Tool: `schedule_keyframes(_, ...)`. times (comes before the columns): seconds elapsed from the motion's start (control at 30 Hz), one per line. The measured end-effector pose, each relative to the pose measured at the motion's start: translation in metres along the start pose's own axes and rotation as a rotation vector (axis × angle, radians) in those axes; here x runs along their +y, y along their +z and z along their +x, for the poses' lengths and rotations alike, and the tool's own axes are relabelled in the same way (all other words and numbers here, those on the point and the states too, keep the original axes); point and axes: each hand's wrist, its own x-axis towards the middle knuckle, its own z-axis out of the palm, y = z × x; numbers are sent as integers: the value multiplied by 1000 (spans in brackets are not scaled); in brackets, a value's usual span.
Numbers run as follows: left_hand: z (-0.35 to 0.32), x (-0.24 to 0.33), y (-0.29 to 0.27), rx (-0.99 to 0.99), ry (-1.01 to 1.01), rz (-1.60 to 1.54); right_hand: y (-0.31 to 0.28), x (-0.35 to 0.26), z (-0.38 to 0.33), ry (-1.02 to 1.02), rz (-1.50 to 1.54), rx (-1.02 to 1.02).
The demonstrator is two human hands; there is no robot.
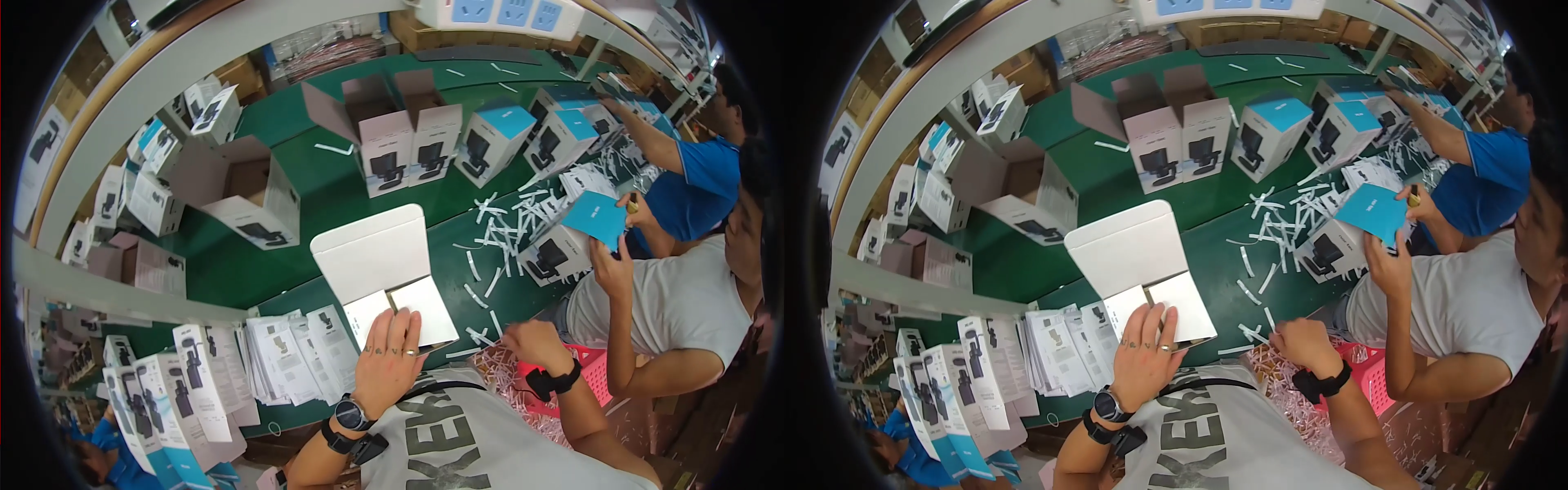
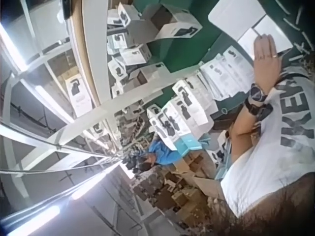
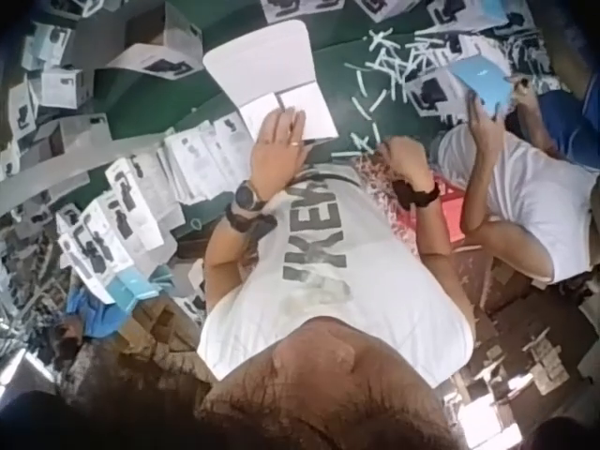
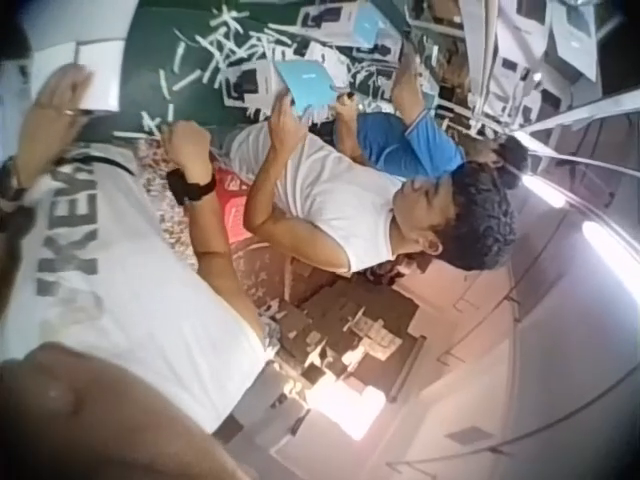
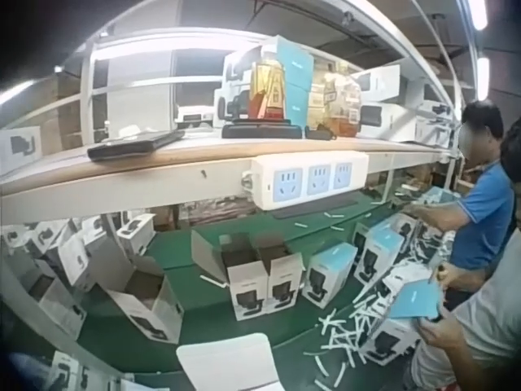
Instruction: Packaging small electronic devices, blue inserts, and manuals into cardboard boxes on an assembly line.
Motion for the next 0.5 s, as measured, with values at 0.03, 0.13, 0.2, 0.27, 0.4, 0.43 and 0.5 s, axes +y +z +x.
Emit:
schedule_keyframes(0.03, -1, 2, -1, -6, -21, 10, -21, -14, 3, -46, 124, 194)
schedule_keyframes(0.13, 2, 7, -2, 6, 8, -13, -73, -70, 30, -240, 527, 638)
schedule_keyframes(0.2, -5, 12, -3, -12, 12, 81, -91, -110, 57, -427, 659, 695)
schedule_keyframes(0.27, -13, 16, -1, -41, 39, 247, -93, -142, 84, -529, 650, 692)
schedule_keyframes(0.4, -21, 19, 8, -36, 22, 172, -81, -166, 117, -658, 563, 766)
schedule_keyframes(0.43, -21, 18, 10, -29, 2, 176, -79, -168, 121, -663, 564, 783)
schedule_keyframes(0.5, -19, 15, 10, -14, 17, 134, -75, -170, 124, -680, 563, 790)
